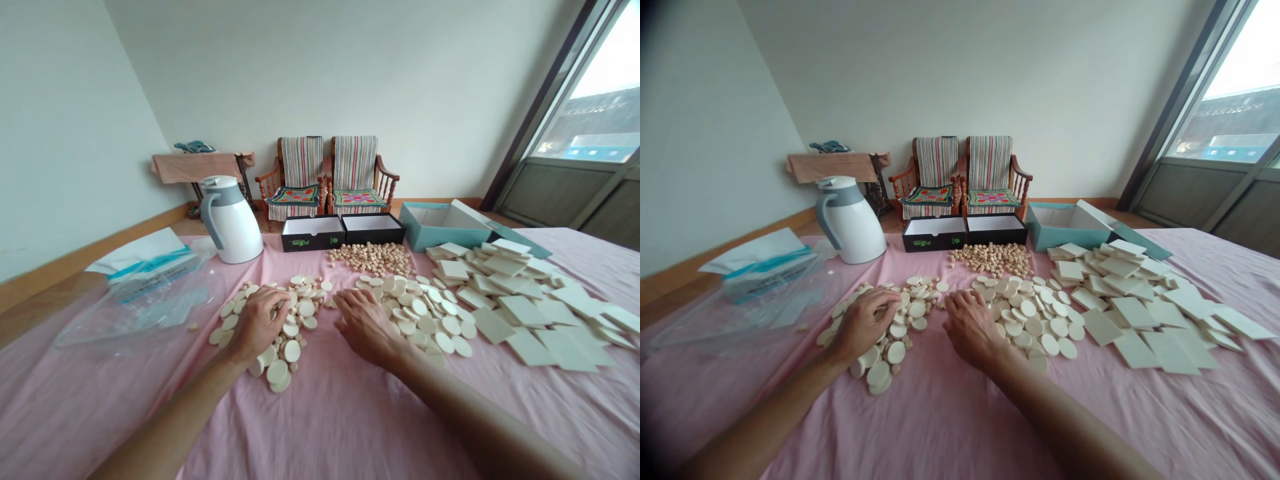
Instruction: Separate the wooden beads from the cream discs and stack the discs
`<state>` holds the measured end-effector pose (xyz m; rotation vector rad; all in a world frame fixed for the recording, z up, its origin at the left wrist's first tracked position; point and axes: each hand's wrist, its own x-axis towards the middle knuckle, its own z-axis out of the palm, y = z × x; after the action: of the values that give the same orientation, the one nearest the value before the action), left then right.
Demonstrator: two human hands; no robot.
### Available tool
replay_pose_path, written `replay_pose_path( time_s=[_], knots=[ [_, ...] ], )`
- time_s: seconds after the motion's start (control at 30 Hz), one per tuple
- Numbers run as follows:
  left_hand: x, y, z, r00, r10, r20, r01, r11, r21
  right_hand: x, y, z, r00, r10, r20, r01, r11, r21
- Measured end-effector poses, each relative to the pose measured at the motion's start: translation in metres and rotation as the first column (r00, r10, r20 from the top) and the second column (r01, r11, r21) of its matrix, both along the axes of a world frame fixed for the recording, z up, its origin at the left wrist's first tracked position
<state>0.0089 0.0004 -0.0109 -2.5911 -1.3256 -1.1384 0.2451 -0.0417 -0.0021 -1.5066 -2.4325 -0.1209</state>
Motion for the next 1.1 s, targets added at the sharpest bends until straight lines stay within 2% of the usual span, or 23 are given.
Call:
replay_pose_path(
  time_s=[0.17, 0.4, 0.53, 0.6, 0.73, 0.83, 0.93, 1.1],
  knots=[
    [0.000, 0.000, 0.001, 1.000, 0.009, 0.003, -0.009, 1.000, 0.010, -0.001, 0.001, -0.008, 0.999, 0.008, 0.054, -0.007, 1.000, -0.018],
    [-0.002, -0.004, 0.007, 0.995, 0.093, 0.040, -0.094, 0.995, 0.029, 0.010, 0.001, 0.003, 0.998, -0.049, 0.044, 0.050, 0.999, -0.003],
    [-0.004, -0.003, 0.009, 0.993, 0.096, 0.069, -0.100, 0.993, 0.057, 0.002, 0.023, 0.015, 0.999, -0.049, -0.004, 0.049, 0.998, -0.050],
    [-0.006, -0.003, 0.008, 0.993, 0.095, 0.074, -0.100, 0.993, 0.064, -0.008, 0.039, 0.017, 1.000, -0.026, 0.008, 0.026, 0.993, -0.117],
    [-0.008, -0.003, 0.006, 0.991, 0.109, 0.074, -0.114, 0.992, 0.054, -0.028, 0.066, 0.009, 1.000, -0.011, 0.029, 0.016, 0.987, -0.158],
    [-0.009, -0.004, 0.006, 0.991, 0.116, 0.068, -0.119, 0.992, 0.044, -0.032, 0.074, 0.001, 0.999, -0.032, 0.029, 0.037, 0.986, -0.163],
    [-0.009, -0.003, 0.006, 0.991, 0.118, 0.068, -0.121, 0.992, 0.040, -0.018, 0.071, 0.002, 0.998, -0.056, 0.011, 0.057, 0.987, -0.151],
    [-0.007, -0.003, 0.007, 0.991, 0.115, 0.062, -0.116, 0.993, 0.026, 0.019, 0.062, 0.015, 0.993, -0.116, -0.026, 0.111, 0.985, -0.132]
  ],
)
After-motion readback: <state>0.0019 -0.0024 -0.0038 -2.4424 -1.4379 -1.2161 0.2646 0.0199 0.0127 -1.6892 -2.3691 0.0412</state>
